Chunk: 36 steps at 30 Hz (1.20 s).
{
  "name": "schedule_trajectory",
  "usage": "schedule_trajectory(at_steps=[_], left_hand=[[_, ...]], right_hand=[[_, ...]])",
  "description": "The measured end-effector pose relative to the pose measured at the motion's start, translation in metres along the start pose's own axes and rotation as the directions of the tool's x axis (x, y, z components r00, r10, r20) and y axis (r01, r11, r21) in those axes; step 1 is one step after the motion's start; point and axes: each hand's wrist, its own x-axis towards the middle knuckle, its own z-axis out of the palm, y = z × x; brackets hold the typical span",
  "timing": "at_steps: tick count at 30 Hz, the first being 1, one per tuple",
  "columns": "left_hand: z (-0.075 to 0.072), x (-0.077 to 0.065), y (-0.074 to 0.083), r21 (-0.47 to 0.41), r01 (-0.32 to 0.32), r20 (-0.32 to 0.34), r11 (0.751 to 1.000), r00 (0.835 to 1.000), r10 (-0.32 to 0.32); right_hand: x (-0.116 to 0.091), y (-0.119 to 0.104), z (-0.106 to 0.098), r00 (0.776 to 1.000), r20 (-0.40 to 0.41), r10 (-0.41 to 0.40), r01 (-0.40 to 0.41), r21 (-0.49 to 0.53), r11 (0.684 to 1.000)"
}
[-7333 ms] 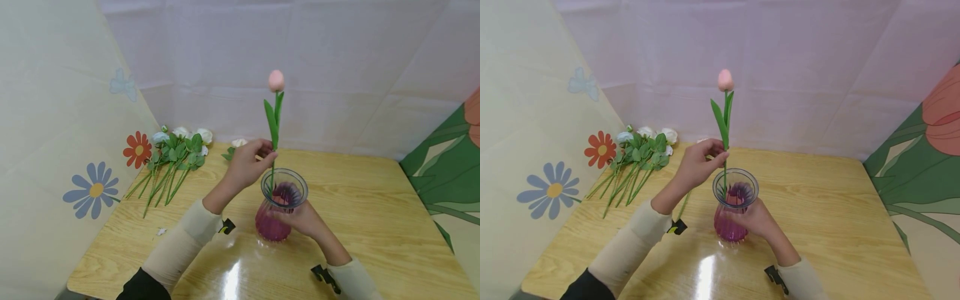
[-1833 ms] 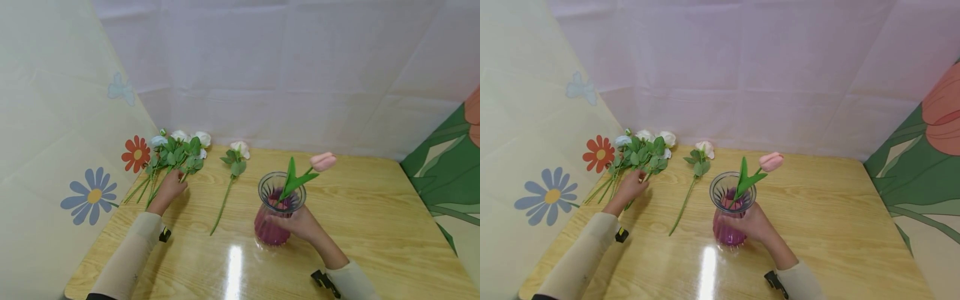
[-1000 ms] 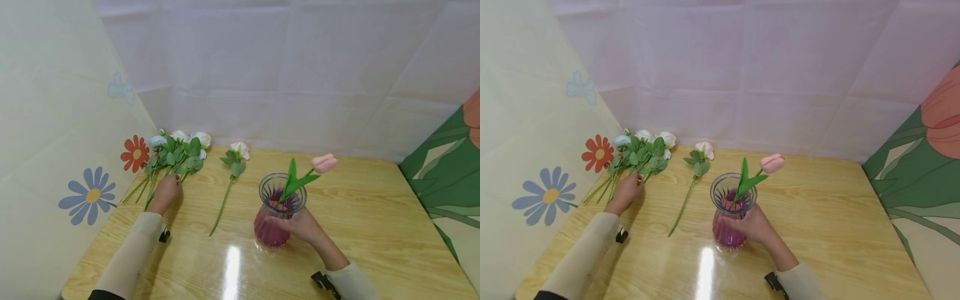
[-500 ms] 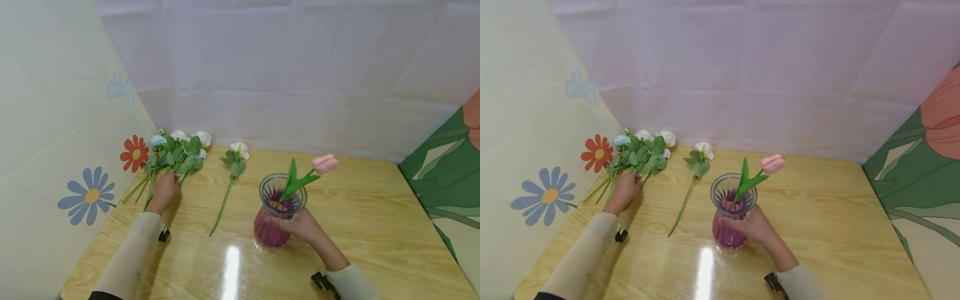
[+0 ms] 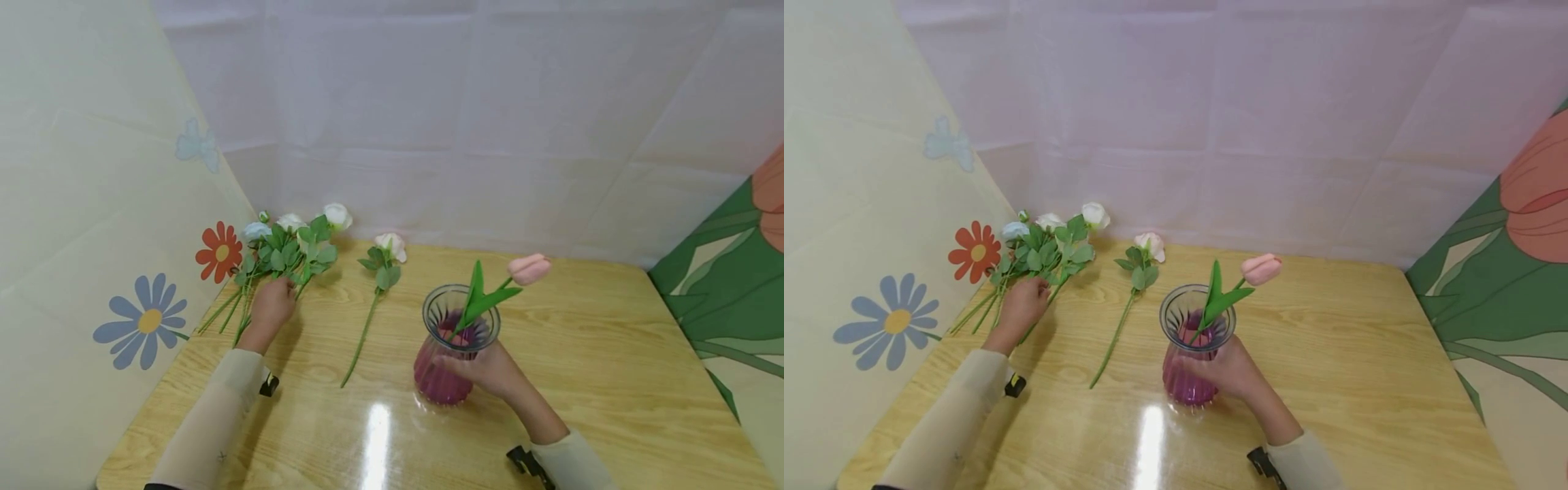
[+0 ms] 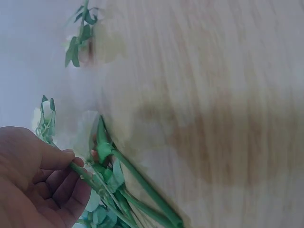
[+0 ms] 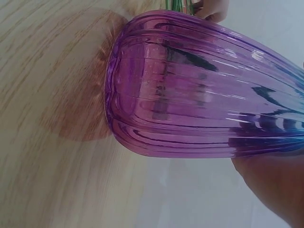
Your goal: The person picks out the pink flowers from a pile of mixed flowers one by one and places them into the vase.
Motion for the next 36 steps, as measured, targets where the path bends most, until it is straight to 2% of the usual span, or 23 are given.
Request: schedule_trajectory(at_steps=[10, 18, 28, 36], left_hand=[[-0.003, -0.004, 0.010, -0.041, -0.012, 0.007, 0.999, 1.000, 0.012], [-0.005, -0.006, 0.021, -0.060, 0.012, 0.031, 0.998, 0.999, -0.010], [-0.001, -0.008, 0.036, -0.034, -0.050, 0.025, 0.998, 0.998, 0.050], [0.008, -0.010, 0.048, -0.046, -0.067, 0.047, 0.997, 0.997, 0.069]], right_hand=[[-0.001, 0.001, 0.000, 1.000, -0.002, 0.001, -0.001, 0.008, 1.000], [-0.001, 0.000, 0.000, 1.000, 0.002, 0.009, -0.009, 0.006, 1.000], [0.000, 0.000, 0.000, 1.000, -0.006, -0.022, 0.021, -0.024, 0.999], [0.000, 0.002, 0.000, 1.000, 0.001, 0.000, 0.000, 0.001, 1.000]])
